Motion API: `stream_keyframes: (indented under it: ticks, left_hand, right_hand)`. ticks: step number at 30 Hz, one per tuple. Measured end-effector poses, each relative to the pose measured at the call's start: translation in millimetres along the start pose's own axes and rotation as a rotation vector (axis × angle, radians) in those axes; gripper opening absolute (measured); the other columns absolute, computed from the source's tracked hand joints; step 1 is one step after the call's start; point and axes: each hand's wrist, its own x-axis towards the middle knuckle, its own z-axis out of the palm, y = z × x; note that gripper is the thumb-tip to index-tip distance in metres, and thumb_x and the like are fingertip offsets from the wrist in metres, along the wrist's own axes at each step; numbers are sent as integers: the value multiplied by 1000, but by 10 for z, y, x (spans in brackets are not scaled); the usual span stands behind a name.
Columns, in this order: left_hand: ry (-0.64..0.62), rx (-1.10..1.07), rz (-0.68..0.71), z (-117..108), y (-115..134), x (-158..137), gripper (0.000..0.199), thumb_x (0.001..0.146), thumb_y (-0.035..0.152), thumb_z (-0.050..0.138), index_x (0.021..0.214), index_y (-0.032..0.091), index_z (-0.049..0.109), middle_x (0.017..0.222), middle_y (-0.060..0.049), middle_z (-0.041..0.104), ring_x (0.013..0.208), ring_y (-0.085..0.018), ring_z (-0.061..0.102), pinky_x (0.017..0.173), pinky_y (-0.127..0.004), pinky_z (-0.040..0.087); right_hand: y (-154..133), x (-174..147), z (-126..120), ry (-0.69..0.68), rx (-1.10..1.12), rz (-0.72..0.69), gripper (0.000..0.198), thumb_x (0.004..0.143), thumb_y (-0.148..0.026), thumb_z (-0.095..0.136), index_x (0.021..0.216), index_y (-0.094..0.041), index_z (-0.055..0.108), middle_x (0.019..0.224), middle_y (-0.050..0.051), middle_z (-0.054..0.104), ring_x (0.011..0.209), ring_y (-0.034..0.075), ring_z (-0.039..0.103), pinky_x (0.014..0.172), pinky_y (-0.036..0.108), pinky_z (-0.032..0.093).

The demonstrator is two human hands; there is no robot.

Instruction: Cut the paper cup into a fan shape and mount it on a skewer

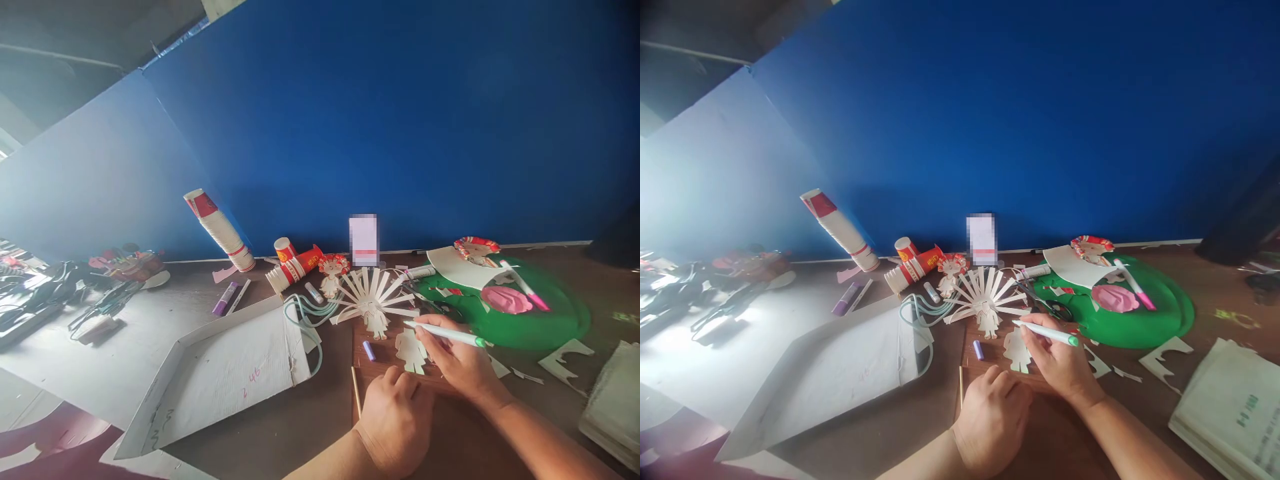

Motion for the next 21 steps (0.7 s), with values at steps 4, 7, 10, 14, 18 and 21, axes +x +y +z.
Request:
stream_keyframes:
  ticks: [4, 7, 10, 14, 18, 21]
  left_hand:
    - [2, -44, 74, -11, 57, -10, 5, 83, 23, 59, 82, 20, 54, 81, -4, 61, 70, -17, 54, 55, -30, 42]
    - [20, -58, 235, 14, 131, -25, 10, 83, 25, 61, 79, 19, 55, 76, -3, 60, 66, -15, 54, 50, -27, 38]
    - [31, -82, 398, 53, 183, -51, 10, 85, 25, 60, 77, 18, 57, 70, -1, 57, 61, -12, 52, 47, -23, 36]
    - [40, -82, 263, 35, 156, -82, 10, 84, 26, 60, 78, 19, 58, 72, -3, 58, 62, -13, 52, 51, -25, 40]
    - [42, -86, 124, -48, 90, -84, 8, 82, 23, 59, 79, 19, 53, 75, -3, 58, 65, -15, 52, 52, -29, 39]
    - [-7, -116, 248, -68, 83, -80, 8, 85, 24, 56, 80, 18, 53, 74, -3, 56, 65, -15, 51, 49, -28, 35]
  right_hand:
    - [-66, 6, -13, 8, -47, -29, 23, 92, -43, 52, 96, -22, 61, 69, 1, 65, 55, 15, 56, 52, 28, 48]
    - [-113, -5, -29, 25, -101, -96, 21, 93, -40, 51, 90, -22, 61, 66, 0, 63, 53, 14, 55, 52, 27, 46]
    - [-120, -27, -37, 14, -153, -155, 18, 93, -36, 53, 86, -22, 60, 66, -1, 63, 55, 13, 57, 55, 26, 45]
    - [-107, -47, -42, 20, -221, -178, 18, 94, -35, 51, 85, -21, 58, 61, -3, 59, 52, 13, 54, 54, 26, 43]
    - [-116, -54, -58, 36, -285, -217, 19, 95, -34, 49, 83, -21, 57, 62, -2, 61, 52, 13, 55, 55, 27, 43]
    - [-139, -49, -66, 50, -298, -220, 20, 95, -33, 49, 82, -21, 57, 61, -2, 62, 51, 13, 56, 56, 27, 43]
